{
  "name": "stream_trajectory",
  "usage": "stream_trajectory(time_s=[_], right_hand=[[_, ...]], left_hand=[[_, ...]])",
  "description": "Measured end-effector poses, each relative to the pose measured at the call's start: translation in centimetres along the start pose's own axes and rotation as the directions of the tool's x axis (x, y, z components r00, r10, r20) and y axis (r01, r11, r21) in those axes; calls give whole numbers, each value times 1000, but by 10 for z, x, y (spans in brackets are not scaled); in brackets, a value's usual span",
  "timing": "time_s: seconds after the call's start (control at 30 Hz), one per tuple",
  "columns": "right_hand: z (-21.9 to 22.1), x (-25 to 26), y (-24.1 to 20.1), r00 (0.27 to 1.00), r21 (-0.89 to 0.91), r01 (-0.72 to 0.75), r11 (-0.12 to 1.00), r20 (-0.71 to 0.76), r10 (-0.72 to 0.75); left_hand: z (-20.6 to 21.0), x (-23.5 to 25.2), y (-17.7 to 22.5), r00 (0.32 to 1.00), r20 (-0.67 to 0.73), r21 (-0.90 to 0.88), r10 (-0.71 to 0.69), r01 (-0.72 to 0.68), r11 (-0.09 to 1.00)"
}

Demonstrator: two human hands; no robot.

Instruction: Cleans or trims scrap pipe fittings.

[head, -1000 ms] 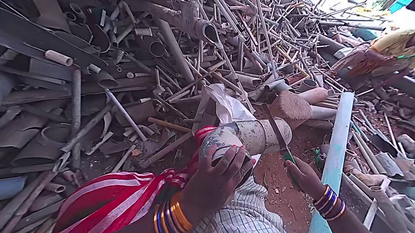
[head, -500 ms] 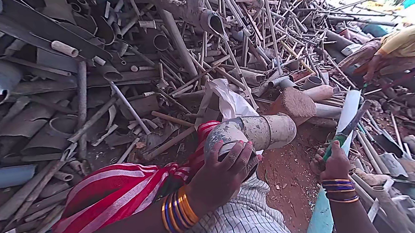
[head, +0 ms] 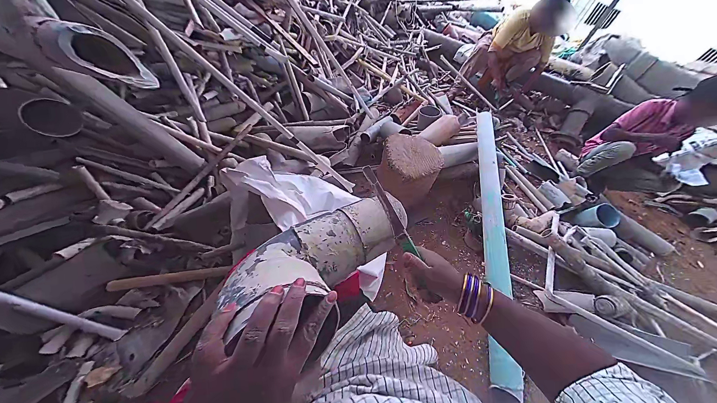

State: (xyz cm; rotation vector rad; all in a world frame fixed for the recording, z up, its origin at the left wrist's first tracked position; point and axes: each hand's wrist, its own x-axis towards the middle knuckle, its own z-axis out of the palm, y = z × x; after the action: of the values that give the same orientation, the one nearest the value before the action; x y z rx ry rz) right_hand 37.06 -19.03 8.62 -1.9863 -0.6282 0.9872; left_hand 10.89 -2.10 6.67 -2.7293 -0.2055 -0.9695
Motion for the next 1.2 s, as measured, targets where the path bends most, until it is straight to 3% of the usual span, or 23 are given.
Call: stream_trajectory(time_s=[0.03, 0.1, 0.17, 0.23, 0.27, 0.33, 0.37, 0.4, 0.47, 0.53, 0.6, 0.63, 0.67, 0.73, 0.8, 0.87, 0.93, 1.0, 1.03, 1.1, 1.13, 1.17, 1.2], right_hand=[[0, -1, 0, 999, 14, -7, 1000, 31, 6], [-16, 0, -2, 989, 201, 58, 978, -146, -29], [-27, 6, -9, 883, 411, 200, 889, -470, 19], [-21, 12, -10, 796, 412, 287, 865, -605, 24], [-12, 10, -5, 831, 344, 256, 904, -556, -23], [4, 3, 5, 982, 60, 112, 992, -158, -101], [10, 2, 6, 994, -87, 111, 990, 30, -109], [12, 1, 3, 984, -164, 152, 975, 120, -134], [5, 3, -5, 972, -33, 235, 972, 19, -234], [2, 8, -14, 914, 288, 344, 894, -321, -248], [6, 20, -18, 804, 366, 430, 825, -570, -167], [13, 25, -14, 792, 326, 418, 848, -589, -164], [23, 26, -6, 840, 249, 350, 903, -511, -185], [40, 23, 10, 974, -7, 186, 983, -128, -185], [48, 23, 18, 975, -73, 218, 973, -18, -220], [40, 29, 12, 943, 143, 305, 942, -182, -278], [35, 35, -5, 873, 418, 421, 805, -429, -233], [38, 42, -13, 836, 473, 472, 744, -509, -206], [44, 44, -10, 868, 413, 435, 800, -429, -250], [57, 40, -2, 947, 37, 321, 946, 13, -322], [63, 38, 1, 921, -155, 360, 920, 219, -323], [69, 39, 4, 885, -245, 422, 873, 320, -338], [71, 42, 6, 868, -213, 467, 859, 295, -399]], left_hand=[[-1, 0, 0, 1000, 6, 2, 4, -4, 1000], [-2, 1, 0, 1000, 14, 8, -1, 1, 1000], [-4, 3, -2, 999, 28, 5, -17, 17, 1000], [-3, 4, -7, 999, 20, -7, -32, 33, 999], [-1, 4, -10, 999, 6, -7, -40, 40, 999], [1, 7, -15, 998, -14, -9, -56, 56, 998], [0, 10, -17, 998, -17, -11, -61, 61, 998], [-1, 13, -19, 998, -12, -20, -69, 69, 997], [-3, 18, -25, 994, 19, -42, -103, 104, 994], [-3, 19, -35, 987, 58, -70, -152, 156, 985], [0, 22, -47, 971, 100, -103, -218, 228, 968], [0, 25, -53, 961, 117, -118, -250, 263, 957], [0, 28, -60, 950, 136, -137, -281, 299, 944], [-2, 35, -73, 920, 186, -170, -346, 377, 910], [-3, 38, -87, 873, 241, -187, -424, 470, 863], [1, 37, -105, 828, 279, -218, -487, 549, 807], [5, 35, -119, 783, 321, -257, -532, 613, 747], [6, 36, -128, 747, 365, -285, -555, 657, 698], [8, 35, -133, 743, 369, -300, -559, 664, 685], [11, 34, -139, 740, 366, -322, -563, 669, 670], [13, 33, -141, 739, 367, -325, -565, 671, 666], [14, 31, -143, 741, 366, -326, -564, 669, 668], [15, 30, -146, 744, 364, -326, -560, 665, 672]])
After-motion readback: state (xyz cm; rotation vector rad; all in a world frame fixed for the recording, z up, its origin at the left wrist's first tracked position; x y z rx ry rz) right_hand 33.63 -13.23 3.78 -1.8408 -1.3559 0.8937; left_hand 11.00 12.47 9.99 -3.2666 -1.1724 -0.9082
